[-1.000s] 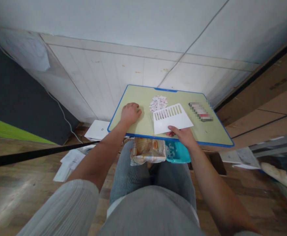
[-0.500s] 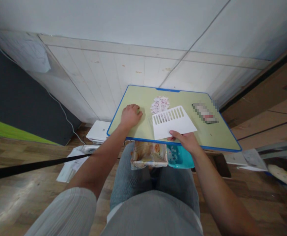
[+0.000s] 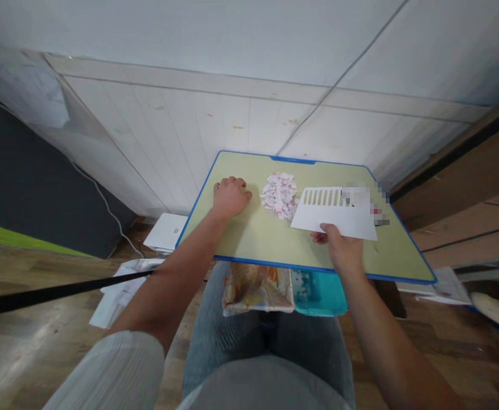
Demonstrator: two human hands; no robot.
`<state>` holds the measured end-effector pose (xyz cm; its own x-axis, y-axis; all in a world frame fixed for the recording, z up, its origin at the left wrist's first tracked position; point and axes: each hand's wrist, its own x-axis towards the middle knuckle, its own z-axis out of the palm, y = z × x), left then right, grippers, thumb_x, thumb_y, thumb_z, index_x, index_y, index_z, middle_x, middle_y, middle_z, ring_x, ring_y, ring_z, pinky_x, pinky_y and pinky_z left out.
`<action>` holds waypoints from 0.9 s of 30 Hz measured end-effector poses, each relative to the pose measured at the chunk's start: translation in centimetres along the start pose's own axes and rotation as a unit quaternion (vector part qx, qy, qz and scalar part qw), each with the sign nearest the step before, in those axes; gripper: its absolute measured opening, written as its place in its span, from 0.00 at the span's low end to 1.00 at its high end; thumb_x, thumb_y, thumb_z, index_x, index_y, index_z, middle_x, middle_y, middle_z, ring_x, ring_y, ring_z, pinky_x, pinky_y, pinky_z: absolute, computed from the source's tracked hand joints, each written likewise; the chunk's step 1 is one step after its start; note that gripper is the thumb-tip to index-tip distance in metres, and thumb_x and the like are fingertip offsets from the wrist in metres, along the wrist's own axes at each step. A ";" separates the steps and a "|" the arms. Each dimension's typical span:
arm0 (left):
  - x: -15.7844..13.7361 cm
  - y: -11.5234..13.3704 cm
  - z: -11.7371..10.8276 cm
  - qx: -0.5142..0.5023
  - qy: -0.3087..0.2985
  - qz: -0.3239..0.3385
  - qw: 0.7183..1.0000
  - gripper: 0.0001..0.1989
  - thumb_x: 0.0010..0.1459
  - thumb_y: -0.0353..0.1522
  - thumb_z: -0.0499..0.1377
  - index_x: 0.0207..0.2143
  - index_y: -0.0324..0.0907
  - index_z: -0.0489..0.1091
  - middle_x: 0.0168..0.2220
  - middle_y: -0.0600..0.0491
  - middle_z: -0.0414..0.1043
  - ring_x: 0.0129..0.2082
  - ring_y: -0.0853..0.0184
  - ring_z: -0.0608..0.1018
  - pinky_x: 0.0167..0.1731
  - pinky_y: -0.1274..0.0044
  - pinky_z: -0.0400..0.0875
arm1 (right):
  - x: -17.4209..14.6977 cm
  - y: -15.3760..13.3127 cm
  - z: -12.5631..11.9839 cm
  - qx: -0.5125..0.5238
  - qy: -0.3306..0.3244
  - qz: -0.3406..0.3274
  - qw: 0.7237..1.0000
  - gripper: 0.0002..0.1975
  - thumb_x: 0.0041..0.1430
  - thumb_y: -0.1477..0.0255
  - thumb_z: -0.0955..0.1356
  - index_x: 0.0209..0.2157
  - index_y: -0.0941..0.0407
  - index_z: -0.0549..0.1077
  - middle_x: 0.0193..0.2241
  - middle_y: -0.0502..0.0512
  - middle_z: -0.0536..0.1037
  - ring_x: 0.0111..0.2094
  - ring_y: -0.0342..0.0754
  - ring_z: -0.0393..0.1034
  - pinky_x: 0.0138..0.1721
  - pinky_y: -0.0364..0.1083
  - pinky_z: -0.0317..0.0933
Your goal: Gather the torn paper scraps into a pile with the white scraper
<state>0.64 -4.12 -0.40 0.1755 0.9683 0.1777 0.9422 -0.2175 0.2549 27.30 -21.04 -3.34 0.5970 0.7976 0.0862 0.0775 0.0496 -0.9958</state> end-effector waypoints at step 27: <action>5.6 -0.1 3.5 -0.064 0.029 0.015 0.997 0.17 0.70 0.33 0.59 0.56 0.46 0.84 0.63 0.41 0.82 0.68 0.41 0.77 0.73 0.50 0.70 | 2.2 -0.6 -3.0 -0.118 -0.019 -0.047 0.992 0.14 0.64 0.64 0.76 0.24 0.51 0.81 0.24 0.55 0.85 0.26 0.54 0.81 0.36 0.52 0.79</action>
<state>2.52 1.79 -2.76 0.1828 0.9533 0.2406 0.8916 -0.2639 0.3681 31.01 -21.12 -2.49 0.5483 0.8182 0.1729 0.3196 -0.0140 -0.9475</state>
